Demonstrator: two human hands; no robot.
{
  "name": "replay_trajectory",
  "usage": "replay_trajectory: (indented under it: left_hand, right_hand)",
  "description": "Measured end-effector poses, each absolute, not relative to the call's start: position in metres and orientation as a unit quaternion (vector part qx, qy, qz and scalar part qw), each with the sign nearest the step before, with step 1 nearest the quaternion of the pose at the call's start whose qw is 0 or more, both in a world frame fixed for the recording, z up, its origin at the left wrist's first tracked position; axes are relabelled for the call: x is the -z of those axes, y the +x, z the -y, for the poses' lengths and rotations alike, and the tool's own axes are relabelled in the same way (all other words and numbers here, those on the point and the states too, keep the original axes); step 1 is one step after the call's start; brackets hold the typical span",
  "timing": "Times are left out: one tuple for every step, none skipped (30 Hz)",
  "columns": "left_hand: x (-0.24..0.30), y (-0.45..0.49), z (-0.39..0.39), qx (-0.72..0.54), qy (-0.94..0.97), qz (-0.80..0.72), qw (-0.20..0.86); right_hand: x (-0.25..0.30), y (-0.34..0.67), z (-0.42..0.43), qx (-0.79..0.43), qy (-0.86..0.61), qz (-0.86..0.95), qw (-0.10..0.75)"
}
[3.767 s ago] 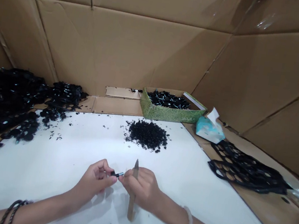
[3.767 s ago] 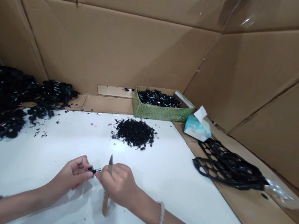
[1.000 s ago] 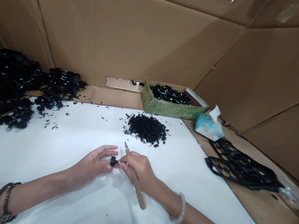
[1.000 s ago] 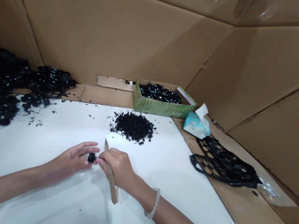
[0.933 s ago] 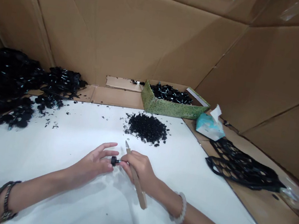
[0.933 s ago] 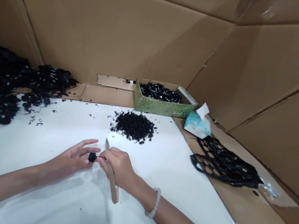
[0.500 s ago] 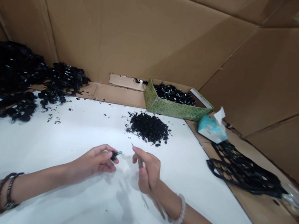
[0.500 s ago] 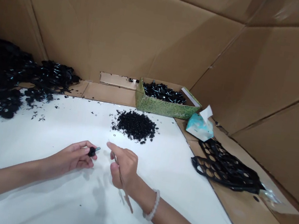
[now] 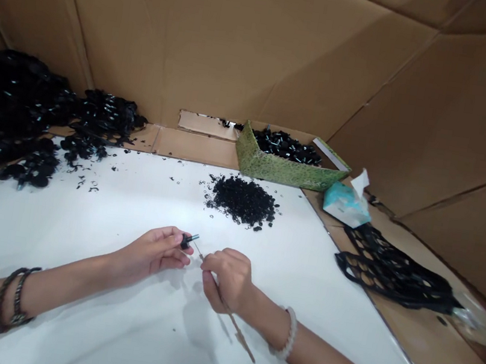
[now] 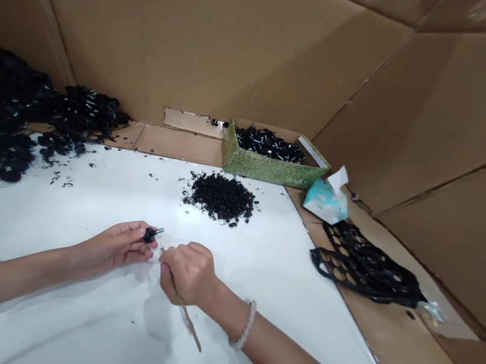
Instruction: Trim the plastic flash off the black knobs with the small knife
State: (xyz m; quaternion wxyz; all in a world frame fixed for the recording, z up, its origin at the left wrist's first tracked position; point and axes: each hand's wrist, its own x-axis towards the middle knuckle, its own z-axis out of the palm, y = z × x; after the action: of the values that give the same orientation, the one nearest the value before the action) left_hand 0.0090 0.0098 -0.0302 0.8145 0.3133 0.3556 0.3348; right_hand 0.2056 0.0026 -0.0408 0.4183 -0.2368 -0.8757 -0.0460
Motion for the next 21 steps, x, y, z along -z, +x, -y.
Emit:
replay_trajectory:
  left_hand:
    - [0.0301,0.0090,-0.0098,-0.334,0.314,-0.355,0.815]
    - [0.0301,0.0090,-0.0099,-0.333,0.315,-0.355,0.815]
    - [0.0300,0.0089,-0.0100,-0.331,0.317,-0.355,0.815]
    - [0.0300,0.0088,-0.0100,-0.330,0.317,-0.356,0.815]
    - [0.0298,0.0087,-0.0101,-0.330,0.317,-0.357,0.814]
    - [0.0295,0.0085,-0.0101,-0.330,0.317,-0.357,0.814]
    - [0.0292,0.0084,-0.0101,-0.330,0.317,-0.357,0.814]
    - [0.0287,0.0083,-0.0101,-0.330,0.318,-0.357,0.814]
    - [0.0281,0.0084,-0.0099,-0.330,0.320,-0.357,0.813]
    - [0.0275,0.0085,-0.0096,-0.332,0.321,-0.359,0.811]
    - [0.0269,0.0089,-0.0092,-0.335,0.323,-0.362,0.808]
    - [0.0264,0.0095,-0.0088,-0.339,0.325,-0.366,0.803]
    - [0.0259,0.0102,-0.0082,-0.343,0.328,-0.370,0.799]
    - [0.0256,0.0111,-0.0075,-0.347,0.331,-0.376,0.793]
    - [0.0254,0.0120,-0.0067,-0.352,0.335,-0.382,0.786]
    - [0.0252,0.0129,-0.0059,-0.357,0.340,-0.387,0.779]
    - [0.0251,0.0138,-0.0051,-0.361,0.345,-0.392,0.773]
    - [0.0251,0.0144,-0.0044,-0.367,0.349,-0.396,0.766]
    - [0.0250,0.0148,-0.0037,-0.371,0.352,-0.399,0.761]
    - [0.0250,0.0151,-0.0031,-0.372,0.354,-0.402,0.758]
    - [0.0250,0.0152,-0.0028,-0.371,0.355,-0.405,0.756]
  right_hand:
    - [0.0405,0.2054,-0.0026,0.045,-0.234,0.877,0.417]
    - [0.0401,0.2052,-0.0026,0.043,-0.232,0.878,0.417]
    - [0.0399,0.2050,-0.0027,0.042,-0.230,0.878,0.417]
    - [0.0396,0.2047,-0.0028,0.042,-0.230,0.878,0.417]
    - [0.0394,0.2043,-0.0029,0.041,-0.230,0.878,0.418]
    - [0.0392,0.2040,-0.0030,0.042,-0.231,0.878,0.417]
    - [0.0389,0.2036,-0.0031,0.044,-0.231,0.878,0.417]
    - [0.0385,0.2033,-0.0031,0.047,-0.231,0.879,0.415]
    - [0.0382,0.2030,-0.0031,0.050,-0.230,0.880,0.413]
    - [0.0378,0.2027,-0.0030,0.052,-0.230,0.880,0.412]
    - [0.0375,0.2024,-0.0029,0.054,-0.230,0.881,0.410]
    - [0.0374,0.2022,-0.0029,0.056,-0.231,0.882,0.408]
    - [0.0374,0.2021,-0.0028,0.056,-0.232,0.882,0.406]
    - [0.0376,0.2020,-0.0028,0.057,-0.233,0.883,0.404]
    - [0.0380,0.2020,-0.0028,0.059,-0.235,0.884,0.400]
    - [0.0385,0.2019,-0.0029,0.063,-0.237,0.885,0.396]
    - [0.0391,0.2018,-0.0030,0.068,-0.239,0.886,0.392]
    - [0.0397,0.2016,-0.0031,0.074,-0.241,0.886,0.389]
    - [0.0403,0.2014,-0.0033,0.080,-0.243,0.886,0.387]
    - [0.0410,0.2010,-0.0034,0.086,-0.243,0.886,0.386]
    - [0.0418,0.2007,-0.0035,0.090,-0.242,0.886,0.386]
